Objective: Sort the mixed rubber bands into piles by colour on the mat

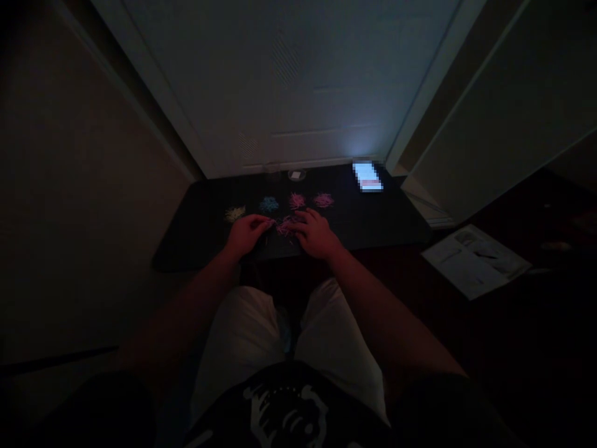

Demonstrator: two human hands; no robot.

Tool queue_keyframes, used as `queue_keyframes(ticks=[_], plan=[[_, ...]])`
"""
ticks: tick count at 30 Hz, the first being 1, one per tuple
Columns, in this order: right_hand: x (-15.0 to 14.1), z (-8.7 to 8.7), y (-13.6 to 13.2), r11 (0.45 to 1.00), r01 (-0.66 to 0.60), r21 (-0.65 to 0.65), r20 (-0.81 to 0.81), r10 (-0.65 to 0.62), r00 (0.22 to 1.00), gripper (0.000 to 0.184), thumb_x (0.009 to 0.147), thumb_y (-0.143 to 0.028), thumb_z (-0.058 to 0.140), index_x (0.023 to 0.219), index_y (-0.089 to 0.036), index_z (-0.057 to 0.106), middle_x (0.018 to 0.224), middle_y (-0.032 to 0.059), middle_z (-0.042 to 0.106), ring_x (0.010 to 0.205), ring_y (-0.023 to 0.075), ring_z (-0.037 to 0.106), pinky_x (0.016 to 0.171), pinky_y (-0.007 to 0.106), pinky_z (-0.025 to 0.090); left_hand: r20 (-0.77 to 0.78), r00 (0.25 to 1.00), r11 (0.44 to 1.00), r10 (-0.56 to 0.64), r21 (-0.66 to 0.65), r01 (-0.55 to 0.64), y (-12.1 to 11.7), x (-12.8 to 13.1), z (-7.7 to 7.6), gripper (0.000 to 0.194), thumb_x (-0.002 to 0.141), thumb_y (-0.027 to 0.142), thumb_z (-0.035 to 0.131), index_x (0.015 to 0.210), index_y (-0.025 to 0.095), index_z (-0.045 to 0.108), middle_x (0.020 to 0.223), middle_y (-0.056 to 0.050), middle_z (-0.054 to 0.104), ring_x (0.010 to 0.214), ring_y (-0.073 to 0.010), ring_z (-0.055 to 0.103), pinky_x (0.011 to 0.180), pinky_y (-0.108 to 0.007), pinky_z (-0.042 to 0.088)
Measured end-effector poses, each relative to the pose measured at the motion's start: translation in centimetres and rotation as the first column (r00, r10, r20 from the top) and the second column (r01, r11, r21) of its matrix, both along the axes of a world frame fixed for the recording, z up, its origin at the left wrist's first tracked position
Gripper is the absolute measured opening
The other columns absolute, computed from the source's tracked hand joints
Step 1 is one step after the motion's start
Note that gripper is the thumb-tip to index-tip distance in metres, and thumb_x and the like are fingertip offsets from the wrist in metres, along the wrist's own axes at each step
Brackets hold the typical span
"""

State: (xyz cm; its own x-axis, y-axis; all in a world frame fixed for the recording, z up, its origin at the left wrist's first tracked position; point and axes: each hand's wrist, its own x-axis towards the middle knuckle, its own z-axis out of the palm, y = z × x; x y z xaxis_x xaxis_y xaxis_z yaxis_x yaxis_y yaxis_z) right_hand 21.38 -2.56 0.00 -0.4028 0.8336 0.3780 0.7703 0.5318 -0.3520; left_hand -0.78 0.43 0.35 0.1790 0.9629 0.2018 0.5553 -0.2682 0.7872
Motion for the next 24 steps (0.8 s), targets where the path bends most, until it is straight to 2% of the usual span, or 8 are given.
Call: queue_keyframes(ticks=[7, 10, 16, 20, 24], plan=[[0.2, -0.9, 1.0, 0.993, 0.114, 0.023, -0.091, -0.111, 0.99, 0.022, 0.08, -0.016, 0.045, 0.09, -0.018, 0.064, 0.113, 0.0103, 0.055, 0.109, 0.0245, 0.044, 0.093, 0.042, 0.038, 0.064, 0.998, 1.0, 0.01, -0.021, -0.008, -0.1, 0.0, 0.0, 0.025, 0.079, 0.034, 0.055, 0.094, 0.017, 0.065, 0.089, -0.005, 0.069, 0.079, -0.0158, 0.064, 0.073, -0.028, 0.05], [0.3, -0.9, 1.0, 0.99, 0.137, 0.033, -0.137, -0.131, 0.982, 0.022, 0.078, -0.015, 0.046, 0.092, -0.017, 0.063, 0.109, 0.0115, 0.055, 0.107, 0.0245, 0.046, 0.091, 0.042, 0.038, 0.042, 0.999, 1.0, 0.001, 0.009, -0.001, -0.1, 0.1, -0.1, 0.024, 0.08, 0.033, 0.053, 0.094, 0.017, 0.065, 0.091, -0.005, 0.069, 0.08, -0.0158, 0.064, 0.075, -0.028, 0.05], [0.5, -0.6, 0.4, 0.999, -0.016, 0.03, -0.115, 0.019, 0.993, 0.029, 0.073, -0.029, 0.059, 0.101, -0.022, 0.061, 0.116, 0.0093, 0.052, 0.11, 0.026, 0.043, 0.092, 0.045, 0.036, -0.035, 0.999, 0.997, -0.033, 0.065, 0.036, -0.4, 0.0, -0.2, 0.025, 0.082, 0.03, 0.047, 0.097, 0.02, 0.065, 0.097, -0.003, 0.068, 0.087, -0.0159, 0.062, 0.083, -0.03, 0.048], [0.5, -0.7, 0.5, 1.0, -0.004, 0.019, -0.109, 0.006, 0.994, 0.025, 0.071, -0.03, 0.062, 0.094, -0.021, 0.064, 0.112, 0.0089, 0.055, 0.108, 0.0257, 0.044, 0.091, 0.044, 0.036, 0.065, 0.997, 0.998, -0.052, 0.045, 0.049, -0.3, 0.0, -0.2, 0.031, 0.082, 0.018, 0.038, 0.102, 0.017, 0.062, 0.101, -0.005, 0.066, 0.089, -0.0142, 0.062, 0.083, -0.03, 0.049], [0.4, -0.7, 0.8, 1.0, 0.027, 0.011, -0.114, -0.025, 0.993, 0.013, 0.076, -0.026, 0.057, 0.083, -0.021, 0.067, 0.105, 0.0076, 0.059, 0.103, 0.0234, 0.048, 0.09, 0.042, 0.038, 0.239, 0.971, 1.0, 0.009, -0.026, -0.003, 0.0, -0.1, -0.5, 0.038, 0.076, 0.009, 0.032, 0.104, 0.015, 0.058, 0.102, -0.007, 0.065, 0.085, -0.0134, 0.062, 0.073, -0.028, 0.052]])
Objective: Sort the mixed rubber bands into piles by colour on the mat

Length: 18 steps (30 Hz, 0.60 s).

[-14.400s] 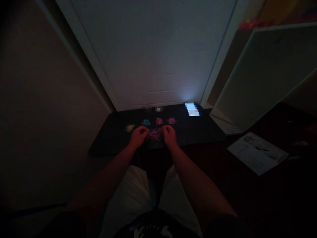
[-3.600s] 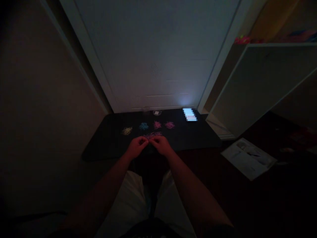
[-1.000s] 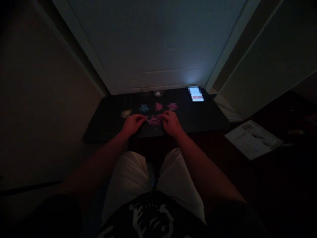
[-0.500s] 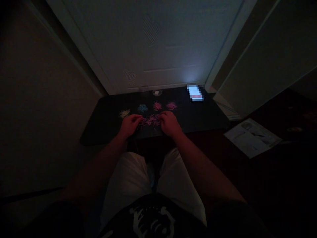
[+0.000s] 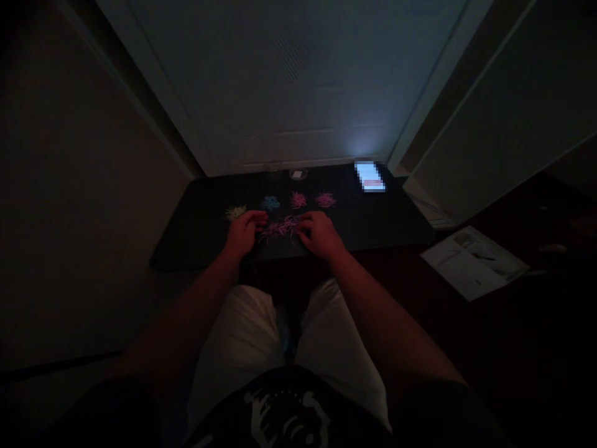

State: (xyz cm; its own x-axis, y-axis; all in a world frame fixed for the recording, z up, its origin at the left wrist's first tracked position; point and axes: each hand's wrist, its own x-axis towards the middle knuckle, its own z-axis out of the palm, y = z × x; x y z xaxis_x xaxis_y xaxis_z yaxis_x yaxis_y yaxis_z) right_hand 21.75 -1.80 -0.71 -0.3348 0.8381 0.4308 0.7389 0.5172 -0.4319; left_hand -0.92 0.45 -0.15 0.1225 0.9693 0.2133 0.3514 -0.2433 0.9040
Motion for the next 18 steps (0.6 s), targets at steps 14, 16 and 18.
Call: queue_keyframes(ticks=[14, 16, 18], plan=[[0.57, 0.07, 0.51, 0.995, 0.083, -0.048, -0.215, -0.092, 0.972, 0.018, 0.081, -0.029, 0.053, 0.08, -0.02, 0.069, 0.094, 0.0054, 0.065, 0.091, 0.019, 0.056, 0.084, 0.036, 0.042, 0.136, 0.99, 0.998, 0.036, -0.05, -0.029, 0.36, -0.1, -0.38, 0.035, 0.071, 0.008, 0.033, 0.095, 0.014, 0.057, 0.094, -0.007, 0.066, 0.079, -0.0132, 0.064, 0.073, -0.031, 0.053], [0.62, 0.15, 0.52, 0.993, 0.102, -0.06, -0.246, -0.114, 0.963, 0.019, 0.081, -0.029, 0.053, 0.077, -0.02, 0.068, 0.09, 0.0056, 0.064, 0.088, 0.0188, 0.057, 0.082, 0.036, 0.043, 0.134, 0.99, 0.999, 0.041, -0.037, -0.036, 0.44, -0.2, -0.53, 0.035, 0.071, 0.008, 0.033, 0.098, 0.014, 0.056, 0.095, -0.007, 0.065, 0.081, -0.0135, 0.064, 0.074, -0.031, 0.052], [0.66, 0.24, 0.5, 0.99, 0.126, -0.071, -0.263, -0.14, 0.954, 0.019, 0.08, -0.031, 0.053, 0.076, -0.019, 0.068, 0.085, 0.0056, 0.063, 0.084, 0.0186, 0.057, 0.079, 0.035, 0.044, 0.1, 0.993, 0.998, 0.056, -0.02, -0.055, 0.46, -0.32, -0.57, 0.035, 0.072, 0.009, 0.034, 0.099, 0.015, 0.056, 0.096, -0.007, 0.065, 0.083, -0.0139, 0.064, 0.076, -0.032, 0.051]])
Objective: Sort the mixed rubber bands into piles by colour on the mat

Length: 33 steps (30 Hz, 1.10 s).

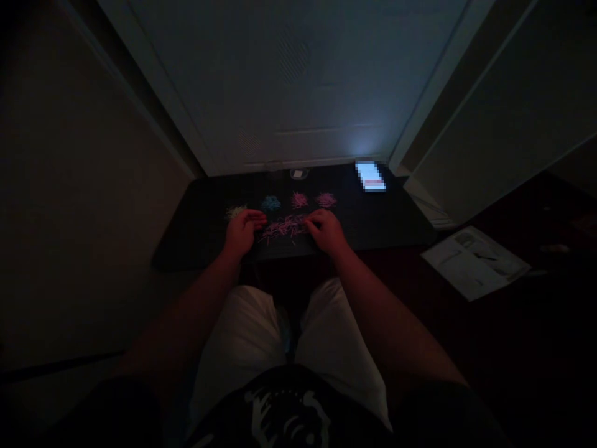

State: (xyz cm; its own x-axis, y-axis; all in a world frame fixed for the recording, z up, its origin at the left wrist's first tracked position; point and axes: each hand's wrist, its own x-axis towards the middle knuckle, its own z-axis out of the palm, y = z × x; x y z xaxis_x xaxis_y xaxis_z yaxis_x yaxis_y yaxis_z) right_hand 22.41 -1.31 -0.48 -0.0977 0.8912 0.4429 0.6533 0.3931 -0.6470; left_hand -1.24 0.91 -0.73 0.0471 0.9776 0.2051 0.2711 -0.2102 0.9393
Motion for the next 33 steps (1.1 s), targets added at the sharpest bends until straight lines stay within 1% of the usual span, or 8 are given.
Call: queue_keyframes(ticks=[4, 8, 10, 12, 18, 22, 28, 33], plan=[[0.0, 0.1, -0.1, 0.999, 0.044, -0.005, -0.034, -0.044, 0.998, 0.016, 0.078, -0.029, 0.053, 0.076, -0.019, 0.066, 0.08, 0.0051, 0.063, 0.079, 0.0181, 0.057, 0.074, 0.034, 0.045, -0.208, 0.978, 0.995, 0.021, 0.1, 0.0, -0.4, -0.1, 0.6, 0.034, 0.071, 0.009, 0.04, 0.098, 0.016, 0.059, 0.098, -0.006, 0.064, 0.089, -0.0161, 0.06, 0.082, -0.034, 0.049], [-0.1, 0.0, -0.2, 0.998, 0.061, -0.034, -0.044, -0.062, 0.997, 0.015, 0.077, -0.026, 0.053, 0.078, -0.018, 0.066, 0.081, 0.0049, 0.065, 0.079, 0.0182, 0.058, 0.074, 0.033, 0.046, -0.497, 0.866, 0.964, -0.054, 0.201, 0.175, -1.4, 0.4, 1.6, 0.031, 0.071, 0.016, 0.053, 0.101, 0.02, 0.063, 0.108, -0.005, 0.06, 0.103, -0.0202, 0.053, 0.093, -0.038, 0.041], [-0.1, 0.0, -0.2, 0.997, 0.051, -0.058, -0.046, -0.054, 0.998, 0.016, 0.077, -0.025, 0.052, 0.081, -0.019, 0.067, 0.084, 0.0048, 0.066, 0.08, 0.0183, 0.059, 0.075, 0.034, 0.047, -0.582, 0.808, 0.943, -0.092, 0.21, 0.259, -1.7, 0.8, 2.0, 0.03, 0.074, 0.022, 0.056, 0.102, 0.022, 0.064, 0.111, -0.004, 0.059, 0.106, -0.0209, 0.05, 0.096, -0.039, 0.037], [-0.1, 0.1, -0.2, 0.996, 0.045, -0.083, -0.054, -0.05, 0.997, 0.018, 0.077, -0.024, 0.052, 0.083, -0.019, 0.067, 0.086, 0.0047, 0.067, 0.08, 0.0183, 0.06, 0.076, 0.034, 0.047, -0.627, 0.771, 0.934, -0.111, 0.199, 0.297, -1.8, 1.0, 2.0, 0.027, 0.076, 0.027, 0.055, 0.102, 0.024, 0.065, 0.11, -0.004, 0.059, 0.104, -0.0206, 0.05, 0.095, -0.038, 0.037], [-0.2, 0.2, -0.3, 0.992, 0.045, -0.116, -0.071, -0.053, 0.996, 0.019, 0.076, -0.023, 0.052, 0.086, -0.02, 0.068, 0.09, 0.0046, 0.069, 0.085, 0.0196, 0.062, 0.08, 0.036, 0.047, -0.649, 0.751, 0.926, -0.125, 0.195, 0.323, -1.6, 1.1, 1.8, 0.02, 0.08, 0.029, 0.052, 0.092, 0.023, 0.067, 0.098, -0.004, 0.063, 0.095, -0.0188, 0.053, 0.089, -0.036, 0.039], [-0.2, 0.1, -0.2, 0.992, 0.038, -0.12, -0.123, -0.053, 0.991, 0.016, 0.076, -0.026, 0.053, 0.083, -0.02, 0.067, 0.085, 0.0034, 0.068, 0.08, 0.0186, 0.062, 0.076, 0.034, 0.048, -0.658, 0.746, 0.938, -0.102, 0.185, 0.291, -1.5, 1.1, 1.8, 0.019, 0.08, 0.03, 0.052, 0.089, 0.021, 0.066, 0.095, -0.004, 0.064, 0.092, -0.019, 0.054, 0.087, -0.035, 0.04], [-0.2, -0.2, -0.1, 0.989, 0.022, -0.146, -0.264, -0.06, 0.963, 0.013, 0.077, -0.025, 0.051, 0.084, -0.018, 0.059, 0.08, 0.0038, 0.069, 0.076, 0.0177, 0.064, 0.07, 0.032, 0.048, -0.612, 0.788, 0.958, -0.064, 0.184, 0.221, -1.5, 0.9, 1.7, 0.02, 0.081, 0.031, 0.05, 0.088, 0.02, 0.065, 0.093, -0.005, 0.065, 0.09, -0.0186, 0.056, 0.083, -0.033, 0.043], [-0.1, -0.3, -0.1, 0.987, 0.002, -0.158, -0.315, -0.053, 0.947, 0.012, 0.078, -0.026, 0.05, 0.087, -0.018, 0.053, 0.079, 0.0042, 0.069, 0.071, 0.0165, 0.063, 0.067, 0.03, 0.046, -0.577, 0.814, 0.955, -0.071, 0.196, 0.222, -1.3, 0.8, 1.5, 0.02, 0.081, 0.031, 0.05, 0.088, 0.02, 0.065, 0.093, -0.004, 0.065, 0.09, -0.0184, 0.057, 0.082, -0.033, 0.044]])
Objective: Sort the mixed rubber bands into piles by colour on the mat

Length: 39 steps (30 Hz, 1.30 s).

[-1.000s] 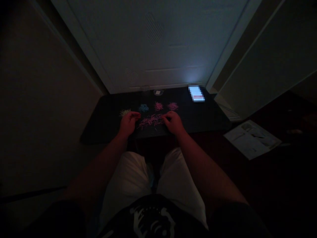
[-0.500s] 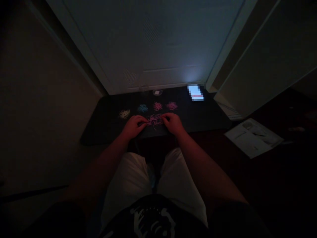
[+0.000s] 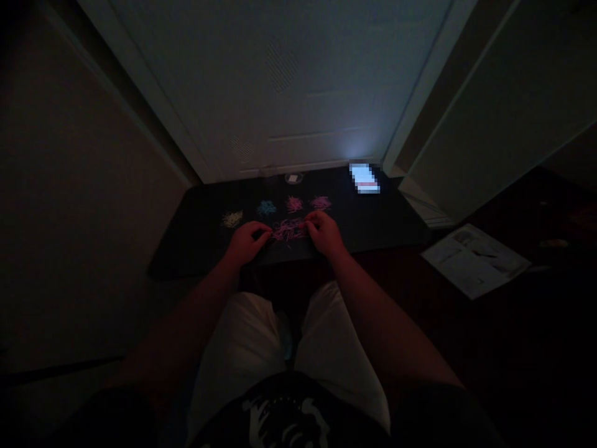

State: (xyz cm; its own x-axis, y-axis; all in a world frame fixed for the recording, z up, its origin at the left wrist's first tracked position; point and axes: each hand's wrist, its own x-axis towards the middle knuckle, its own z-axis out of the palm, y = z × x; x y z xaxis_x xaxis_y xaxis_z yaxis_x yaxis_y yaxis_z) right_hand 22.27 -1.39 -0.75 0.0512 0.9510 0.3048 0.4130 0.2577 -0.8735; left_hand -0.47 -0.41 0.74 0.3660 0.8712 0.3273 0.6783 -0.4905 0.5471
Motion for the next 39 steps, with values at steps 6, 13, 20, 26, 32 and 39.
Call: queue_keyframes(ticks=[6, 13, 20, 26, 32, 39], plan=[[0.0, 0.1, -0.1, 1.0, -0.015, -0.025, -0.018, 0.014, 1.0, 0.016, 0.081, -0.03, 0.046, 0.091, -0.019, 0.05, 0.077, 0.0042, 0.069, 0.061, 0.0149, 0.06, 0.058, 0.027, 0.043, 0.017, 1.0, 0.999, -0.026, -0.026, 0.026, -0.1, 0.1, 0.2, 0.02, 0.081, 0.03, 0.05, 0.089, 0.02, 0.066, 0.096, -0.005, 0.065, 0.093, -0.0181, 0.057, 0.084, -0.032, 0.044], [0.1, 0.3, -0.1, 1.0, -0.003, -0.021, -0.099, 0.001, 0.995, 0.017, 0.083, -0.033, 0.042, 0.088, -0.019, 0.051, 0.077, 0.0046, 0.069, 0.064, 0.0159, 0.059, 0.065, 0.03, 0.045, 0.099, 0.995, 0.999, 0.015, -0.037, -0.012, -0.1, -0.2, 0.0, 0.025, 0.082, 0.029, 0.047, 0.097, 0.02, 0.064, 0.098, -0.004, 0.065, 0.089, -0.0166, 0.058, 0.08, -0.029, 0.046], [0.5, 0.3, 0.0, 0.999, 0.031, 0.016, -0.184, -0.028, 0.982, 0.024, 0.079, -0.038, 0.05, 0.083, -0.017, 0.06, 0.079, 0.0046, 0.069, 0.076, 0.0171, 0.062, 0.075, 0.031, 0.046, 0.101, 0.995, 1.0, 0.017, -0.026, -0.014, 0.1, -0.3, -0.4, 0.023, 0.082, 0.028, 0.048, 0.095, 0.019, 0.064, 0.095, -0.004, 0.065, 0.087, -0.0163, 0.058, 0.08, -0.03, 0.046], [0.8, 0.2, 0.1, 0.997, 0.052, 0.055, -0.165, -0.042, 0.985, 0.025, 0.076, -0.039, 0.055, 0.08, -0.017, 0.066, 0.079, 0.0041, 0.069, 0.077, 0.0176, 0.062, 0.074, 0.031, 0.046, 0.118, 0.993, 0.999, 0.011, -0.032, -0.007, 0.0, -0.3, -0.6, 0.021, 0.081, 0.027, 0.05, 0.094, 0.019, 0.064, 0.093, -0.004, 0.065, 0.082, -0.0149, 0.059, 0.074, -0.028, 0.047], [0.7, 0.5, -0.3, 0.996, 0.073, 0.046, -0.128, -0.066, 0.99, 0.025, 0.076, -0.037, 0.056, 0.082, -0.016, 0.068, 0.079, 0.0042, 0.068, 0.077, 0.0173, 0.061, 0.073, 0.03, 0.046, 0.121, 0.992, 1.0, -0.024, -0.01, 0.026, -0.1, -0.3, -0.4, 0.02, 0.079, 0.027, 0.053, 0.094, 0.019, 0.063, 0.094, -0.004, 0.064, 0.084, -0.0146, 0.058, 0.074, -0.027, 0.047], [-0.3, 0.8, -0.6, 0.997, 0.007, 0.072, -0.009, -0.006, 1.0, 0.024, 0.076, -0.037, 0.055, 0.073, -0.015, 0.066, 0.073, 0.004, 0.064, 0.069, 0.0154, 0.057, 0.065, 0.028, 0.042, 0.108, 0.994, 0.996, -0.032, 0.087, 0.022, -0.6, 0.1, 0.2, 0.02, 0.077, 0.028, 0.058, 0.093, 0.019, 0.063, 0.096, -0.005, 0.064, 0.093, -0.0182, 0.057, 0.084, -0.034, 0.045]])
